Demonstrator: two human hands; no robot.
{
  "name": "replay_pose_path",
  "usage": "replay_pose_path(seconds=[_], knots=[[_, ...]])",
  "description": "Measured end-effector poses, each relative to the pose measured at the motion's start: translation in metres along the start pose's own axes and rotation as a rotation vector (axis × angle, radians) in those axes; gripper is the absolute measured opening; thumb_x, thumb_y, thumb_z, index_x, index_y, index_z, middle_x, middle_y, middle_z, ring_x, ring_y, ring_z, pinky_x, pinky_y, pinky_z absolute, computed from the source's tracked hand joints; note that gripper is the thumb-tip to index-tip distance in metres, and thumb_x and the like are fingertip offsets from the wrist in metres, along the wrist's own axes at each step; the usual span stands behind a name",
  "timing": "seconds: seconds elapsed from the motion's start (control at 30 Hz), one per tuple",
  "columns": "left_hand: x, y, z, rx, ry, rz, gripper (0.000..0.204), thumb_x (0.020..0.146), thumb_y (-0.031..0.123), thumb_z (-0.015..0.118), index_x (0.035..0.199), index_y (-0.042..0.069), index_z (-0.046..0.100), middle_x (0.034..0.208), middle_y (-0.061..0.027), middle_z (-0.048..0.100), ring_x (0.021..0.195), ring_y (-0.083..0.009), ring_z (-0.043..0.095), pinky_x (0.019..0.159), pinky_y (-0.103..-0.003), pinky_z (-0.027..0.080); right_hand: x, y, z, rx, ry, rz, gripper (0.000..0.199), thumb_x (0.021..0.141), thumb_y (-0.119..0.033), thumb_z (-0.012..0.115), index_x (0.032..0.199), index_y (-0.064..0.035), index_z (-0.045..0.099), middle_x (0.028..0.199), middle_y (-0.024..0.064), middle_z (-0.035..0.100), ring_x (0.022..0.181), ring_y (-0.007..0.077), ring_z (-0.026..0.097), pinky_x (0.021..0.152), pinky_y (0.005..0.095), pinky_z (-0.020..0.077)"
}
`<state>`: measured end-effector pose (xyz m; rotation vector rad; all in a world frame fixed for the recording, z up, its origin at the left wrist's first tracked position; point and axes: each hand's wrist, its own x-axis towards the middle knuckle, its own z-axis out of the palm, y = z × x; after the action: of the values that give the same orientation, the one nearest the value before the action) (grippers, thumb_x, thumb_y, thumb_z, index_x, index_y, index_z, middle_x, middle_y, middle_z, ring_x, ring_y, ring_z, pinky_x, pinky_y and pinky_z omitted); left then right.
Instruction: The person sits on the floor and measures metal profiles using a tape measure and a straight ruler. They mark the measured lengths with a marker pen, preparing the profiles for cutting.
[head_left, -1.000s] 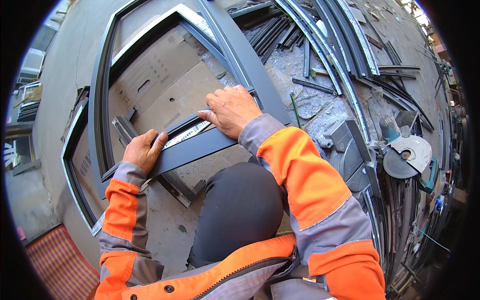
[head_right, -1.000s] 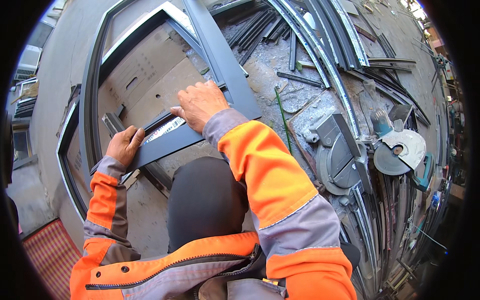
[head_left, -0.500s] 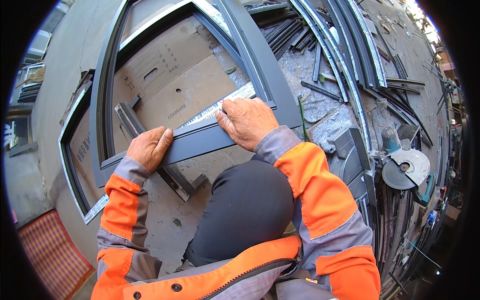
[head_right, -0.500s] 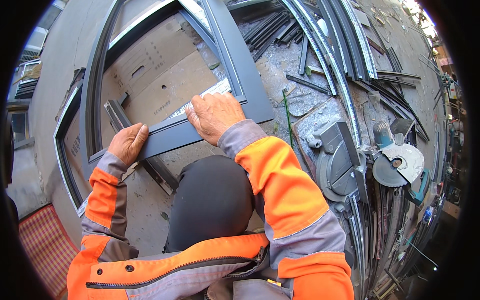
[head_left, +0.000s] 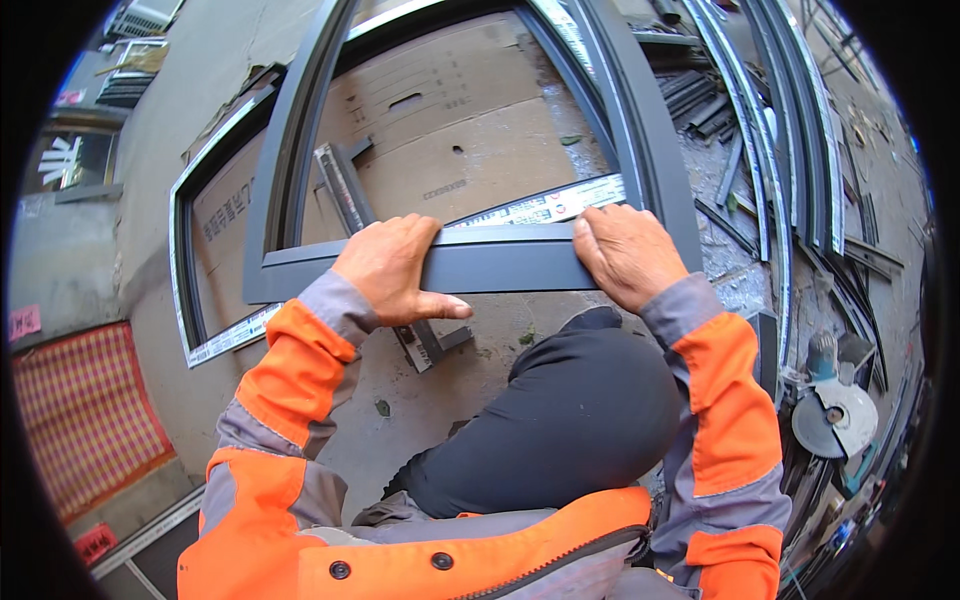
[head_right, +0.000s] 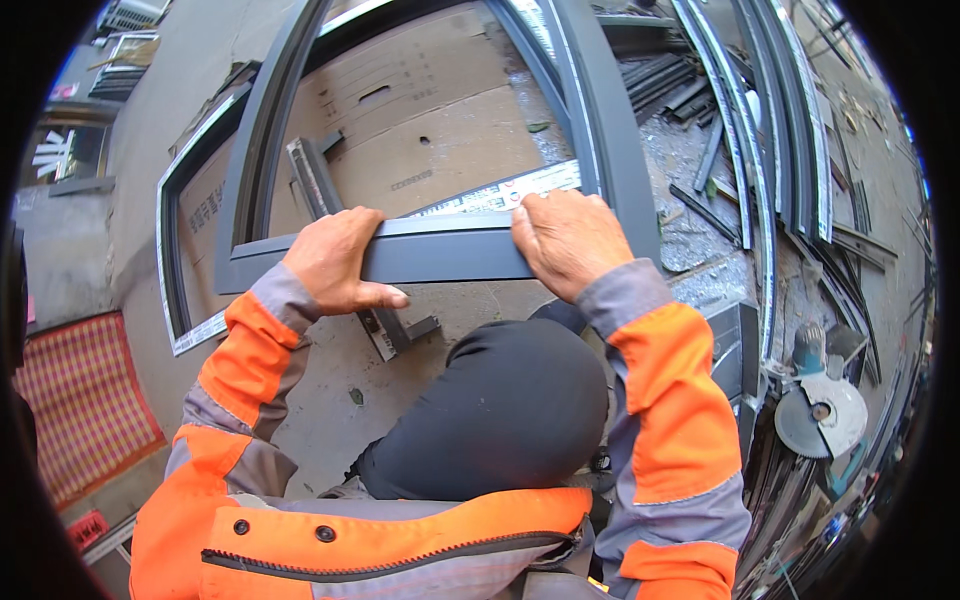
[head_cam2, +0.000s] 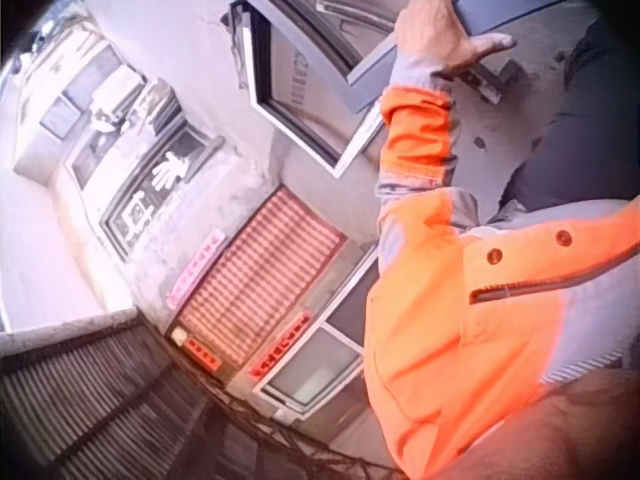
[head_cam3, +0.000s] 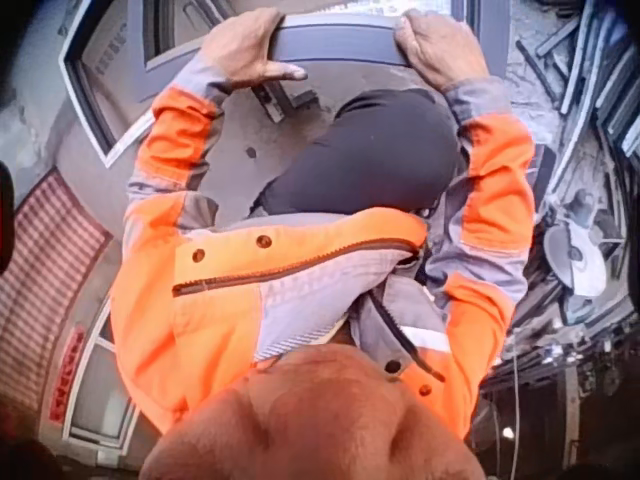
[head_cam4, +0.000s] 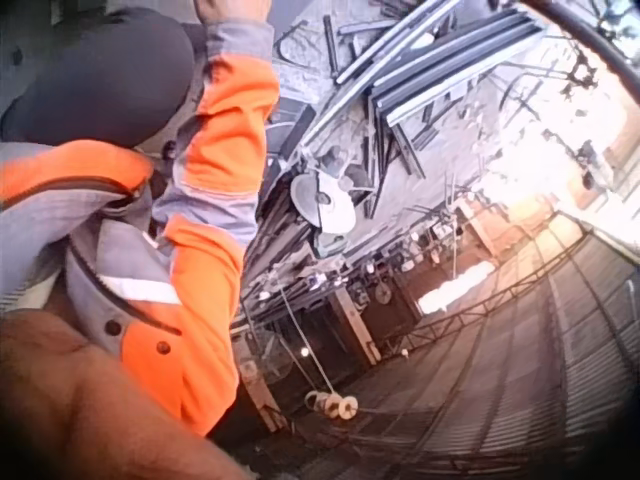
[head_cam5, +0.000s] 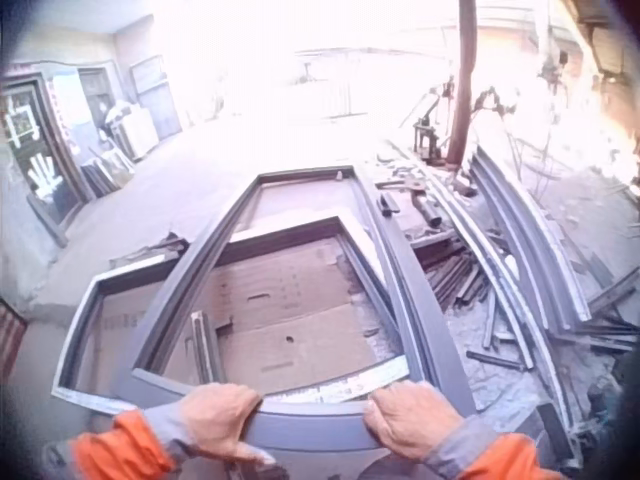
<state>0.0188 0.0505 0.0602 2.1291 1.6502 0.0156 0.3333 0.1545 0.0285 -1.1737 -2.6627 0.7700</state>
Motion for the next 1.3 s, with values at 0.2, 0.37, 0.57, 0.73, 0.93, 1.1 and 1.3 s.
replay_pose_path(seconds=[0.2,0.37,0.57,0.73,0.93,1.1,1.3], knots=[[-0.001,0.001,0.006,0.026,0.017,-0.048,0.083,0.072,0.064,0.09,0.112,-0.002,0.062,0.102,-0.0234,0.068,0.099,-0.0426,0.07,0.089,-0.048,0.057,0.001,-0.013,-0.014,-0.08,-0.116,-0.05,0.045,0.105,-0.042,0.058,0.114,0.0012,0.065,0.099,0.0223,0.064,0.096,0.04,0.061,0.087,0.0506,0.0468],[0.001,0.0,0.013,0.032,0.085,-0.012,0.08,0.075,0.07,0.086,0.103,-0.002,0.063,0.095,-0.021,0.07,0.093,-0.0406,0.072,0.084,-0.046,0.059,-0.01,-0.005,-0.01,-0.147,-0.076,-0.132,0.081,0.088,-0.067,0.073,0.12,0.0058,0.061,0.098,0.0193,0.061,0.095,0.0352,0.06,0.09,0.0463,0.0494],[0.001,-0.001,0.02,0.102,0.028,-0.024,0.083,0.077,0.073,0.082,0.108,-0.002,0.064,0.1,-0.0218,0.071,0.098,-0.0392,0.072,0.088,-0.045,0.058,-0.01,-0.001,0.003,-0.303,-0.052,-0.185,0.089,0.081,-0.078,0.075,0.115,0.003,0.059,0.096,0.0156,0.06,0.09,0.0313,0.062,0.084,0.0425,0.052],[-0.003,-0.007,0.033,0.079,0.121,0.005,0.083,0.076,0.067,0.087,0.113,-0.003,0.064,0.102,-0.0214,0.071,0.098,-0.0387,0.072,0.087,-0.046,0.059,-0.007,0.006,0.011,-0.298,0.005,-0.25,0.087,0.079,-0.075,0.08,0.113,0.0033,0.062,0.097,0.0179,0.066,0.089,0.0327,0.068,0.083,0.0429,0.0556],[0.0,-0.006,0.036,0.091,0.08,-0.009,0.086,0.079,0.07,0.082,0.118,-0.005,0.066,0.106,-0.0235,0.072,0.102,-0.0403,0.072,0.092,-0.046,0.058,-0.007,0.002,0.006,-0.291,-0.096,-0.181,0.092,0.079,-0.076,0.079,0.12,0.0056,0.064,0.104,0.0194,0.069,0.097,0.0333,0.07,0.089,0.0425,0.0567],[0.0,-0.008,0.038,0.097,0.081,-0.001,0.091,0.079,0.072,0.081,0.123,-0.005,0.065,0.108,-0.0235,0.072,0.102,-0.0398,0.072,0.092,-0.046,0.058,0.0,0.002,-0.011,-0.031,-0.235,-0.045,0.087,0.091,-0.071,0.07,0.125,0.0091,0.064,0.113,0.0258,0.068,0.109,0.0395,0.066,0.096,0.0464,0.0542],[0.001,-0.01,0.048,0.098,0.099,0.007,0.089,0.078,0.071,0.082,0.122,-0.005,0.064,0.108,-0.0226,0.071,0.101,-0.0398,0.072,0.091,-0.047,0.058,0.033,0.014,-0.019,0.161,-0.474,0.173,0.044,0.112,-0.036,0.052,0.107,0.0025,0.074,0.096,0.0311,0.071,0.091,0.0481,0.07,0.084,0.051,0.055]])
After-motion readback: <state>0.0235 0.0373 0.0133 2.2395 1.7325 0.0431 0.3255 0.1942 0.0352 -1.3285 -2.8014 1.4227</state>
